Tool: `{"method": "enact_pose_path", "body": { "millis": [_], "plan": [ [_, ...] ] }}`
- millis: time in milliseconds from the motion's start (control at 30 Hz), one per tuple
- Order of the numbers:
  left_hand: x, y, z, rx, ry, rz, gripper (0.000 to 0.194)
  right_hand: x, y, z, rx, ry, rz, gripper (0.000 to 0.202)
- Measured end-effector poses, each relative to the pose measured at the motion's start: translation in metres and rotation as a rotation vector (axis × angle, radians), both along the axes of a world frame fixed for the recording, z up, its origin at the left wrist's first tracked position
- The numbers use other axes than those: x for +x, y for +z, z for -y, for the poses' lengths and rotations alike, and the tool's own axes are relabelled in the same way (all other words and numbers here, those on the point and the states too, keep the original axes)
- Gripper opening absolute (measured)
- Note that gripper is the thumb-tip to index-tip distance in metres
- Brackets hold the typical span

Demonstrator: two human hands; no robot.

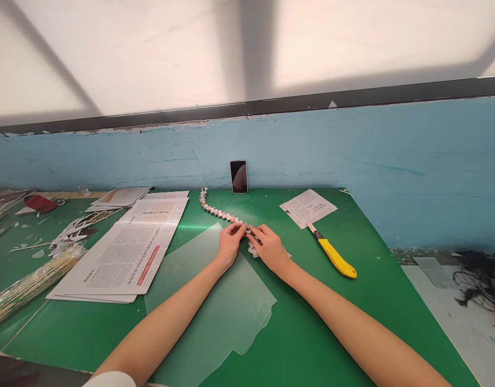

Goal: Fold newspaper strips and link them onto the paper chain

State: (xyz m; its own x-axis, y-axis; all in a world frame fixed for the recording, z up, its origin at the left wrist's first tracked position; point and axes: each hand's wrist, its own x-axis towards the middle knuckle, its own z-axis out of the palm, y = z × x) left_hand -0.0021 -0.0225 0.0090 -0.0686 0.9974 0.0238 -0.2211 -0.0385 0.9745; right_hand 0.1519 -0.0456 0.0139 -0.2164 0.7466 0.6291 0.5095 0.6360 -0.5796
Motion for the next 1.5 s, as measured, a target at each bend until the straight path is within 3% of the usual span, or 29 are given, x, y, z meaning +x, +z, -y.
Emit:
{"method": "enact_pose_path", "body": {
  "millis": [233,400,967,1500],
  "plan": [
    [0.0002,0.0007,-0.0003,-0.010,0.013,-0.013,0.030,0.0003,0.0028,-0.0002,-0.034,-0.072,-0.033,0.021],
    [-0.0002,0.0000,-0.0008,-0.011,0.002,-0.008,0.031,0.0002,0.0048,0.0015,-0.042,-0.049,-0.055,0.016],
    [-0.0017,0.0059,0.0006,-0.070,-0.132,0.112,0.032,0.0021,-0.0001,0.0020,0.141,-0.021,0.071,0.017],
    [-0.0014,0.0065,0.0013,-0.088,-0.134,0.169,0.031,0.0052,0.0004,0.0015,0.250,-0.013,0.102,0.019]
  ]
}}
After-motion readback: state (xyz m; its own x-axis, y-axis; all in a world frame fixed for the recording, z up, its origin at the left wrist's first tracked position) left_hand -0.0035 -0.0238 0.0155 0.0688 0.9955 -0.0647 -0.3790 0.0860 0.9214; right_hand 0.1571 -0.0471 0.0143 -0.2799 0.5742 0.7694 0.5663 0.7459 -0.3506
